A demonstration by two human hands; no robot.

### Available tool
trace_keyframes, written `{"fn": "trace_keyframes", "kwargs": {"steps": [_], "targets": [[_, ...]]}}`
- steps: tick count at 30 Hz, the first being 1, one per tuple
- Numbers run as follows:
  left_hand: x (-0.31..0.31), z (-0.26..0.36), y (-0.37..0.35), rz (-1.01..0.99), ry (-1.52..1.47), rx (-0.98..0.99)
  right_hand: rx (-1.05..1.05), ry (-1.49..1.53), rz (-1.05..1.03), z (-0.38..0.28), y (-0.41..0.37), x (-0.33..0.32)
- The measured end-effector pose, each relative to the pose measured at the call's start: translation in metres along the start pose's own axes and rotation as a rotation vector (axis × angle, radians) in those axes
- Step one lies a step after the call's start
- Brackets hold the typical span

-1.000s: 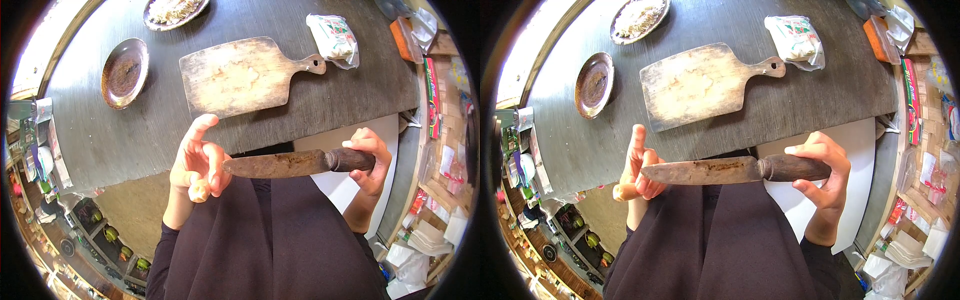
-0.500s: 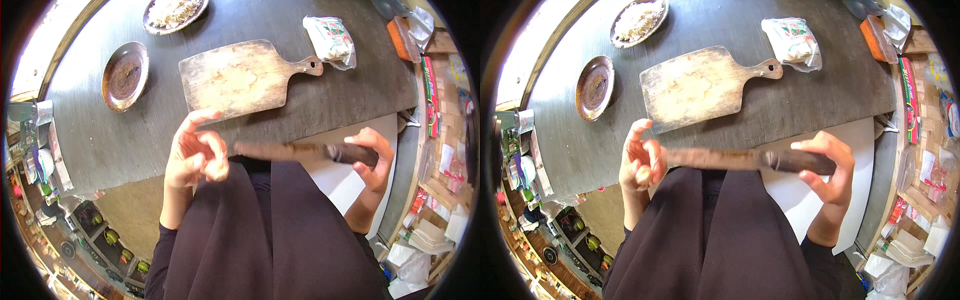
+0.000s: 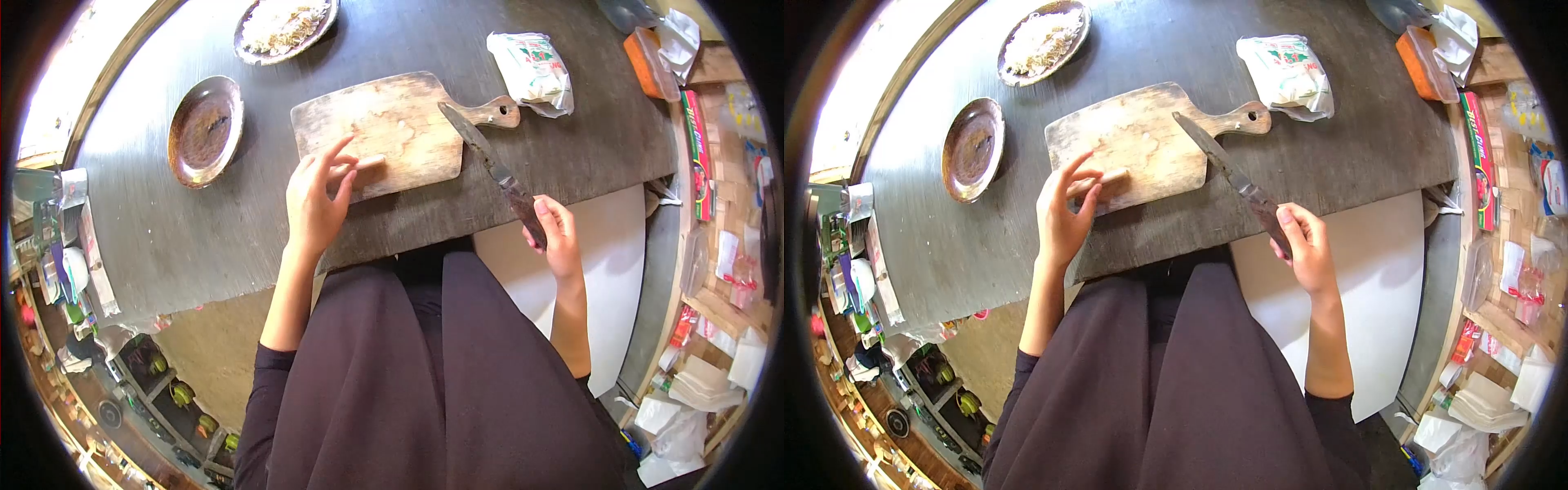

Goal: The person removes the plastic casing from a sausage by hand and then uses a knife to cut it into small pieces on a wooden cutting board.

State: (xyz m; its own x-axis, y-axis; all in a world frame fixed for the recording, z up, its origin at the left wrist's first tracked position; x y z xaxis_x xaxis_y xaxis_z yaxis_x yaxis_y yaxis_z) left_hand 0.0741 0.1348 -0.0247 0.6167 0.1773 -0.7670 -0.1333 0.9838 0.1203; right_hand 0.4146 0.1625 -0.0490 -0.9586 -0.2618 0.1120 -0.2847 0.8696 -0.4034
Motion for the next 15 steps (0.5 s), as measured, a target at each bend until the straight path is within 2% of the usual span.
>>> {"fn": "trace_keyframes", "kwargs": {"steps": [2, 5, 9, 15], "targets": [[-0.007, 0.008, 0.0, 0.11, 0.201, 0.131, -0.001, 0.005, -0.002, -0.001, 0.0, 0.008], [-0.01, 0.017, -0.01, 0.221, 0.271, 0.201, 0.012, 0.014, -0.058, 0.003, -0.002, 0.025], [-0.002, 0.032, -0.016, 0.24, 0.391, 0.329, -0.035, -0.011, -0.062, -0.011, -0.004, 0.048], [0.004, 0.046, -0.016, 0.222, 0.311, 0.373, -0.069, -0.06, -0.097, -0.014, -0.001, 0.055]]}}
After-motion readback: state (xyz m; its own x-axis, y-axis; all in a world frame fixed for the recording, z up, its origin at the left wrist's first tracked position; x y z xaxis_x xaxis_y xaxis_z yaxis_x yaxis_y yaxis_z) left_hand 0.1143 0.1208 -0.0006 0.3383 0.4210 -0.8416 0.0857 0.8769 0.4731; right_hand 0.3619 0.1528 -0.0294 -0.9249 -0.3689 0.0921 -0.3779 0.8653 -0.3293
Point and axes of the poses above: each hand's wrist, its own y-axis towards the middle knuckle, its own x-axis out of the palm, z = x × y, the point moved 9 cm from there along y, towards the middle knuckle, and after that the axes turned 10 degrees about y, right-handed, at the moved point
